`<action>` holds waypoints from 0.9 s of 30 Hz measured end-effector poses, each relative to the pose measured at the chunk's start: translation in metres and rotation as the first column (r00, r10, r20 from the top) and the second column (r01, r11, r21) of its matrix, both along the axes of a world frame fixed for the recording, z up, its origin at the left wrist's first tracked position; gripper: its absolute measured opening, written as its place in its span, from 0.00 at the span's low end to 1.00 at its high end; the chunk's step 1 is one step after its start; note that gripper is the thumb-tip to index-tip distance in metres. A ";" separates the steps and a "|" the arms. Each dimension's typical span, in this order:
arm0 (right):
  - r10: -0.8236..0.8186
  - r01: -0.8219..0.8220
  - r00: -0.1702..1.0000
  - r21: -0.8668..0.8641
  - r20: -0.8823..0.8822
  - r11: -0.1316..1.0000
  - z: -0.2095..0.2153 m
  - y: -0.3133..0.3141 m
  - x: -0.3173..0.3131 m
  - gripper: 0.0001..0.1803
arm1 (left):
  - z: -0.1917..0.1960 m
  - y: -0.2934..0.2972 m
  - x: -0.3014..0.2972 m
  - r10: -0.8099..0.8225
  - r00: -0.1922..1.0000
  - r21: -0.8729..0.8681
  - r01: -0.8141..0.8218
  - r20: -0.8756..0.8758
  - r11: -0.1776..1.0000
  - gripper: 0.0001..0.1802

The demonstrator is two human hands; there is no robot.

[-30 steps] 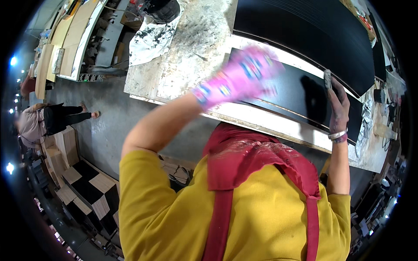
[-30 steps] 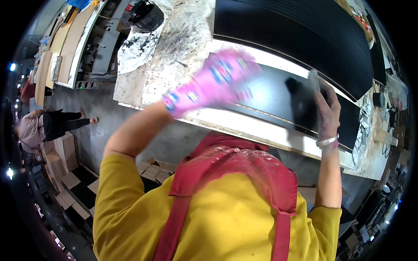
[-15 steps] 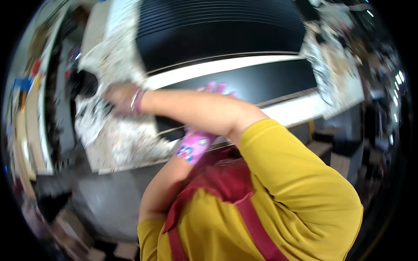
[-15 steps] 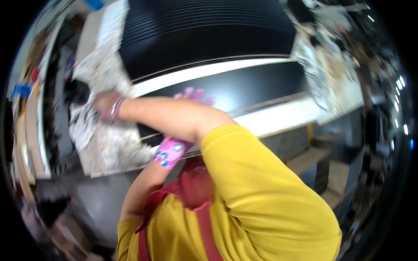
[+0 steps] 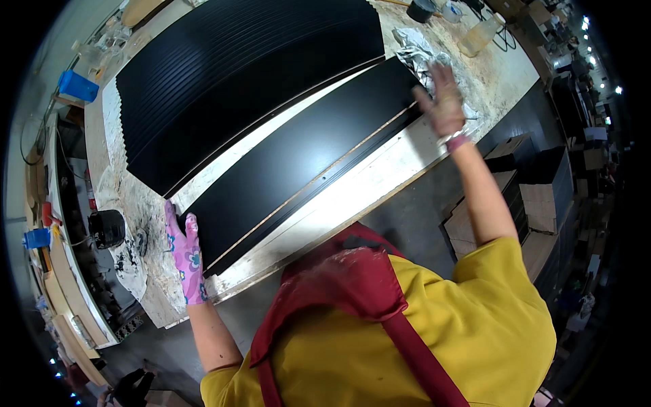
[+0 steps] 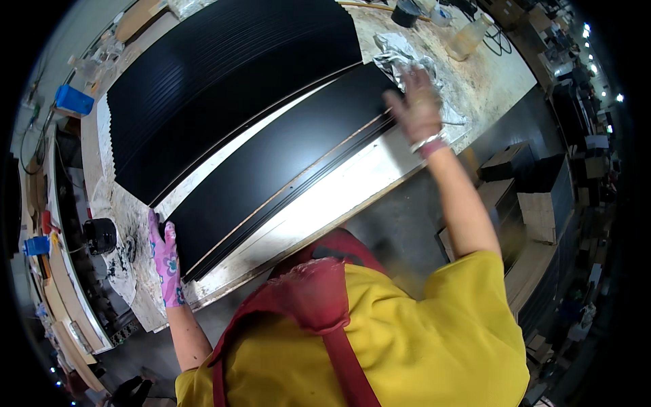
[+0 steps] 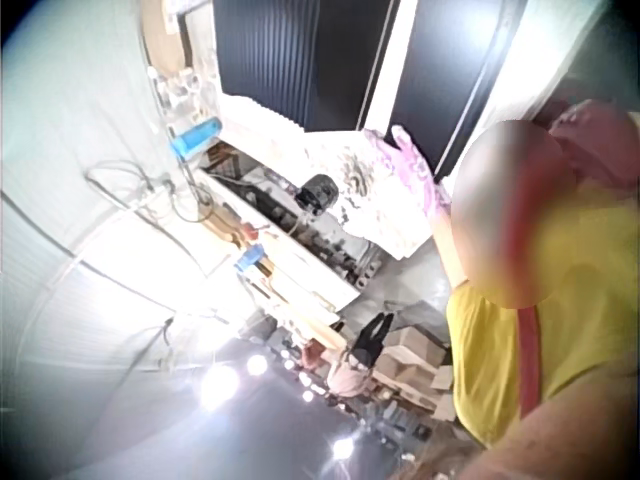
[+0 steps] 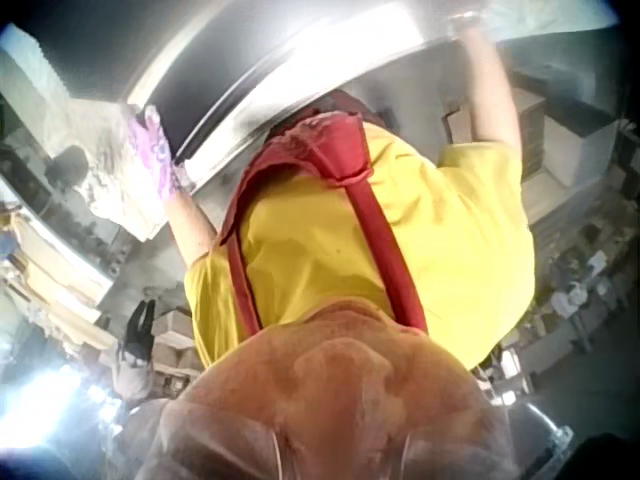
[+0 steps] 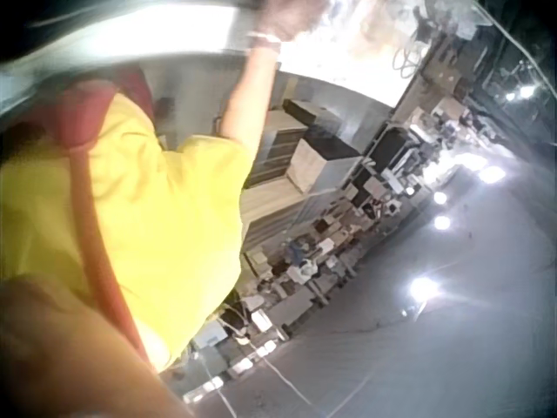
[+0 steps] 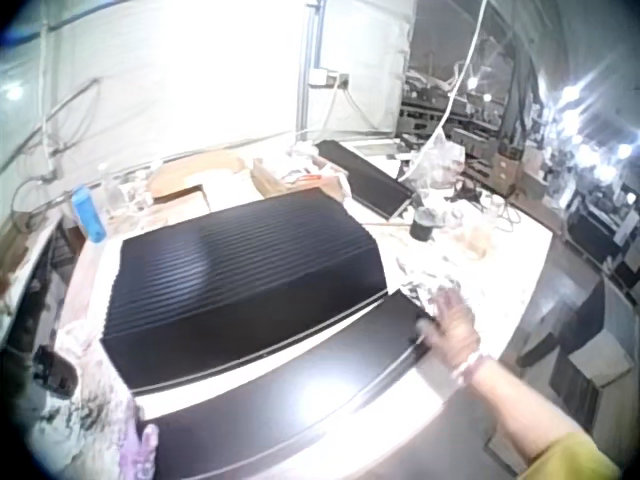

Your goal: The person wipes the edges and surfaces of black furniture panels with a cloth, handling them one at a time and placing them in a stack.

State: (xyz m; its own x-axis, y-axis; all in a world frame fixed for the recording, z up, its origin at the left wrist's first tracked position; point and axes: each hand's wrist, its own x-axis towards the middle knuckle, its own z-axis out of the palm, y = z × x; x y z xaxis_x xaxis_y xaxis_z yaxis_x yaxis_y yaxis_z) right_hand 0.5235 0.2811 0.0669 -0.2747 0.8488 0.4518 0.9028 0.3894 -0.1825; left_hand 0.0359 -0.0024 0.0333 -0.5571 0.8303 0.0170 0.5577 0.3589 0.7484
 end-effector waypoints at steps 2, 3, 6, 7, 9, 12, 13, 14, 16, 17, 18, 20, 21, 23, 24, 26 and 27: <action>-0.119 0.118 0.993 0.028 0.021 0.993 -0.011 0.046 0.050 0.34 | 0.002 0.000 0.010 0.051 0.986 0.039 -0.058 0.158 0.998 0.30; -0.089 0.079 0.992 -0.105 -0.094 0.991 -0.019 0.069 0.069 0.37 | 0.000 -0.003 0.012 0.024 0.999 -0.024 -0.024 0.025 0.999 0.29; -0.260 0.158 0.953 -0.479 -0.156 0.864 -0.064 0.111 0.110 0.39 | 0.009 0.001 0.028 -0.084 0.949 -0.185 0.028 -0.304 0.982 0.25; -0.257 0.206 0.965 -0.470 -0.046 0.858 -0.074 0.115 0.112 0.40 | 0.004 0.002 0.027 -0.089 0.938 -0.145 0.041 -0.336 0.989 0.23; -0.283 0.227 0.958 -0.489 -0.043 0.842 -0.078 0.127 0.117 0.39 | 0.003 0.004 0.028 -0.088 0.935 -0.155 0.036 -0.343 0.987 0.22; -0.317 0.151 0.926 -0.573 -0.202 0.806 -0.066 0.147 0.126 0.41 | 0.002 -0.001 0.024 -0.111 0.927 -0.171 0.052 -0.359 0.984 0.22; -0.317 0.179 0.933 -0.546 -0.170 0.819 -0.048 0.147 0.124 0.42 | 0.001 -0.004 0.020 -0.122 0.922 -0.184 0.057 -0.366 0.981 0.24; -0.315 0.197 0.937 -0.515 -0.151 0.834 -0.052 0.169 0.137 0.42 | -0.005 -0.006 0.014 -0.050 0.911 -0.108 0.006 -0.408 0.994 0.26; -0.328 0.206 0.910 -0.408 -0.255 0.889 -0.054 0.209 0.174 0.44 | -0.016 0.004 -0.006 0.071 0.883 0.048 -0.056 -0.465 0.997 0.30; -0.316 0.193 0.872 -0.331 -0.375 0.924 -0.055 0.223 0.187 0.45 | -0.009 0.015 -0.019 0.147 0.943 -0.002 -0.155 -0.300 0.988 0.36; -0.243 0.111 0.902 -0.351 -0.358 0.930 -0.046 0.237 0.179 0.44 | -0.007 0.027 -0.030 0.236 0.963 0.063 -0.229 -0.134 0.971 0.37; -0.112 -0.057 0.923 -0.419 -0.368 0.906 -0.016 0.241 0.125 0.40 | -0.009 0.042 -0.065 0.342 0.931 0.090 -0.354 0.130 0.931 0.39; -0.052 -0.196 0.884 -0.470 -0.465 0.861 -0.010 0.235 0.092 0.38 | -0.009 0.048 -0.080 0.358 0.916 0.083 -0.377 0.182 0.922 0.39; -0.005 -0.509 0.713 -0.522 -0.702 0.684 -0.008 0.227 0.039 0.37 | -0.014 0.068 -0.095 0.383 0.889 0.077 -0.413 0.251 0.908 0.38; -0.018 -0.480 0.798 -0.652 -0.603 0.586 -0.008 0.229 0.019 0.38 | -0.019 0.079 -0.095 0.389 0.889 0.140 -0.429 0.242 0.893 0.37; -0.030 -0.451 0.848 -0.749 -0.530 0.486 -0.022 0.236 -0.012 0.38 | -0.023 0.087 -0.102 0.416 0.867 0.168 -0.470 0.275 0.867 0.35; -0.085 -0.442 0.826 -0.735 -0.557 0.514 -0.049 0.245 0.001 0.38 | -0.011 0.108 -0.083 0.379 0.825 0.141 -0.471 0.419 0.871 0.33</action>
